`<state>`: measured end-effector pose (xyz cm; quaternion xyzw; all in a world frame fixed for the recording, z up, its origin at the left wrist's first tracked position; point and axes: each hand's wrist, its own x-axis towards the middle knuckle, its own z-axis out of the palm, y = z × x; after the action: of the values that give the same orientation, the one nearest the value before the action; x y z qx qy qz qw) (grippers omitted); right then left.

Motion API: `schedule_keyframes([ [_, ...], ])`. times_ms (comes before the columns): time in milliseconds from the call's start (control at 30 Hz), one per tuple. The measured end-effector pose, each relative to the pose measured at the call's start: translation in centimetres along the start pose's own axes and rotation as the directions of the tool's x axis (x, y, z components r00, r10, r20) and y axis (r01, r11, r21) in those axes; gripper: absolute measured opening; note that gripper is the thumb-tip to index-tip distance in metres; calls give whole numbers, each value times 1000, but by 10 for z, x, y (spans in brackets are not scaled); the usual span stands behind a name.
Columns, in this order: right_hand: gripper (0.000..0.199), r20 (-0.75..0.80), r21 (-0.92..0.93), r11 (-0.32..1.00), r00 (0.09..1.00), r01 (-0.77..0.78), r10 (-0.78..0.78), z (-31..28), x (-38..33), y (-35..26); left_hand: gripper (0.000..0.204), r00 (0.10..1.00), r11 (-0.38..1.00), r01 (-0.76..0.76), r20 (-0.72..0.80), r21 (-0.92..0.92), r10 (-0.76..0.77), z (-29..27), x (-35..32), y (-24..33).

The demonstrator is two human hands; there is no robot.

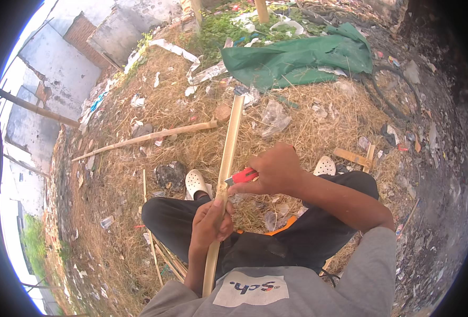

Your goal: The person sits on the ground and uses a red utility knife to shave thin strips from a long bamboo stick. They repeatedly scrape the surface to smooth it and occasionally switch to a metal rod to split or pry the bamboo. The person continues this process on multiple sections of the stick throughout the clip.

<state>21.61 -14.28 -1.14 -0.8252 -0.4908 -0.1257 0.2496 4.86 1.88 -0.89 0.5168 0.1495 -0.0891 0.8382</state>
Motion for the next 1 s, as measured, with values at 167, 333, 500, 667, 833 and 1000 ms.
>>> schedule_keyframes([
  [167,69,-114,12,998,991,-68,68,3,10,19,41,1000,998,-6,28,-58,8,1,6,-2],
  [333,68,-155,-94,996,988,7,-21,4,7,17,40,997,997,2,77,-81,4,-1,3,-3],
  [500,68,-179,-171,985,984,-20,-11,-4,17,40,38,1000,999,23,13,-38,-22,9,-4,-1],
  [667,67,-321,-124,883,860,-453,396,-28,31,111,39,984,995,102,145,14,-103,19,-27,-17],
  [833,64,-254,270,818,782,-508,569,-34,17,106,38,993,995,92,72,33,-94,22,-32,-18],
  [1000,68,-58,18,996,994,-91,92,-28,-5,15,38,1000,993,-28,-7,116,29,8,-14,-1],
])
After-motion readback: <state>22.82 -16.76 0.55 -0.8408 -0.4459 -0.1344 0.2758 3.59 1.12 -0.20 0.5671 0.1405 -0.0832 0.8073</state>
